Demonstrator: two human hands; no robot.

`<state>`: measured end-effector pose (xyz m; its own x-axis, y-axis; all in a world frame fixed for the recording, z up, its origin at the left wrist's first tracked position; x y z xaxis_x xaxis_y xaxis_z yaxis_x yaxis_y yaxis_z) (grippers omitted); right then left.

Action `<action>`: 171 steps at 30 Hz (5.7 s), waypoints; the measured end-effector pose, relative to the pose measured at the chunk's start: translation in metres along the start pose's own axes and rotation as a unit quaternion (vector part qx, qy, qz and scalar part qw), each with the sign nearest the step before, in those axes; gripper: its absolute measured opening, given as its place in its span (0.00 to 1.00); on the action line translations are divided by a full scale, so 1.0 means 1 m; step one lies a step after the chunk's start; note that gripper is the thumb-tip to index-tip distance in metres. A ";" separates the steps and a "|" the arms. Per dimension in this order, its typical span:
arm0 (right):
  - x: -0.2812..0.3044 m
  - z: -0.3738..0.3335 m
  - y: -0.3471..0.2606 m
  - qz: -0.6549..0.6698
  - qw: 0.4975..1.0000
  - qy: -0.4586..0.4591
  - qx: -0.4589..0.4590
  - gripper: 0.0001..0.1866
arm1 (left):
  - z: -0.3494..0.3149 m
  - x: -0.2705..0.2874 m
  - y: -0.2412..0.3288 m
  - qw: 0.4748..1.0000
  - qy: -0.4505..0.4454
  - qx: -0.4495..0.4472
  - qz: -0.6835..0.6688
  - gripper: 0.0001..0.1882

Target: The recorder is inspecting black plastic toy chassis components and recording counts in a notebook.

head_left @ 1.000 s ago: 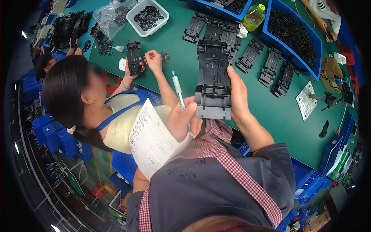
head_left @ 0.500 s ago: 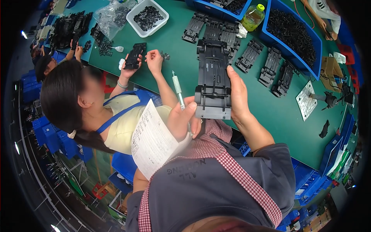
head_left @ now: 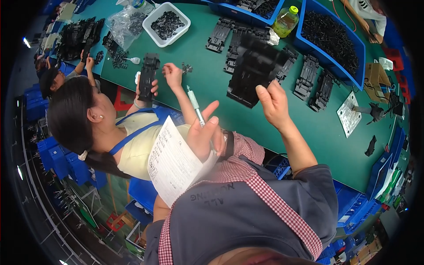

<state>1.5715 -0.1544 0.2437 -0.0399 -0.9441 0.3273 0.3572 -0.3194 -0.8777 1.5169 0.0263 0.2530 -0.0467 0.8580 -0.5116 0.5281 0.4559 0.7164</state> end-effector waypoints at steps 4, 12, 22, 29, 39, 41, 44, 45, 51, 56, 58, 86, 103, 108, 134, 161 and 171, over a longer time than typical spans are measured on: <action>-0.014 -0.001 0.001 0.066 0.997 -0.046 -0.009 0.10 | -0.001 -0.004 0.001 1.000 0.005 0.018 -0.004 0.22; -0.024 -0.006 0.011 0.123 0.988 -0.079 -0.056 0.13 | 0.000 -0.004 -0.001 1.000 0.007 0.026 -0.008 0.22; -0.029 -0.007 0.006 0.154 0.982 -0.081 -0.075 0.15 | -0.001 -0.003 -0.002 0.999 0.011 0.034 0.029 0.21; -0.031 -0.007 0.003 0.162 0.979 -0.094 -0.076 0.15 | -0.001 -0.003 -0.001 0.999 0.007 0.039 -0.008 0.22; -0.032 -0.010 0.006 0.162 0.978 -0.101 -0.081 0.14 | 0.000 -0.006 0.000 0.999 0.001 0.048 0.018 0.22; -0.037 -0.013 0.015 0.166 0.974 -0.112 -0.104 0.14 | -0.001 -0.005 -0.001 0.999 0.007 0.042 0.021 0.22; -0.048 -0.052 0.090 0.258 0.923 -0.032 -0.284 0.15 | -0.001 0.000 -0.002 0.998 0.016 0.026 0.047 0.21; -0.049 -0.071 0.127 0.316 0.871 0.041 -0.373 0.16 | 0.000 0.002 -0.002 0.998 0.011 0.021 0.066 0.21; 0.066 -0.107 0.244 0.001 0.857 0.307 -0.415 0.20 | 0.000 -0.002 0.001 0.999 -0.008 0.043 0.031 0.22; 0.090 -0.073 0.261 -0.050 0.879 0.265 -0.394 0.24 | 0.001 -0.009 -0.001 0.999 -0.012 0.047 0.018 0.20; 0.095 -0.064 0.278 -0.032 0.876 0.250 -0.412 0.27 | 0.001 -0.009 -0.001 0.998 -0.007 0.049 0.033 0.19; 0.003 0.049 0.316 -0.285 0.893 0.041 -0.346 0.17 | 0.002 0.004 -0.006 0.999 0.018 0.045 0.021 0.17; -0.048 0.002 0.039 0.427 0.818 0.008 -0.385 0.07 | -0.001 0.000 -0.007 0.998 0.044 0.035 -0.039 0.21; -0.056 0.000 0.026 0.448 0.820 -0.017 -0.356 0.06 | -0.006 0.005 -0.007 0.996 0.065 0.026 -0.062 0.15; -0.060 -0.007 0.010 0.397 0.824 -0.031 -0.404 0.11 | -0.009 0.010 -0.005 0.990 0.103 0.036 -0.093 0.08; -0.049 0.000 -0.002 0.360 0.878 -0.022 -0.315 0.16 | -0.003 0.016 -0.009 0.986 0.098 0.075 -0.111 0.12; -0.046 -0.003 0.004 0.392 0.881 -0.038 -0.262 0.15 | -0.004 0.009 -0.009 0.992 0.078 0.068 -0.072 0.10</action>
<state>1.5722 -0.1123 0.2238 0.0969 -0.8892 -0.4472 -0.2338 0.4164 -0.8786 1.5082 0.0311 0.2433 -0.2541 0.8173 -0.5172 0.6148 0.5493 0.5660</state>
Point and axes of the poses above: each hand's wrist, its own z-axis towards the middle knuckle, its own x-axis out of the back of the hand, y = z × x, the point moved 5 cm from there along z, towards the middle knuckle, and after that the axes turned 2 degrees about x, right-handed, at the moved point
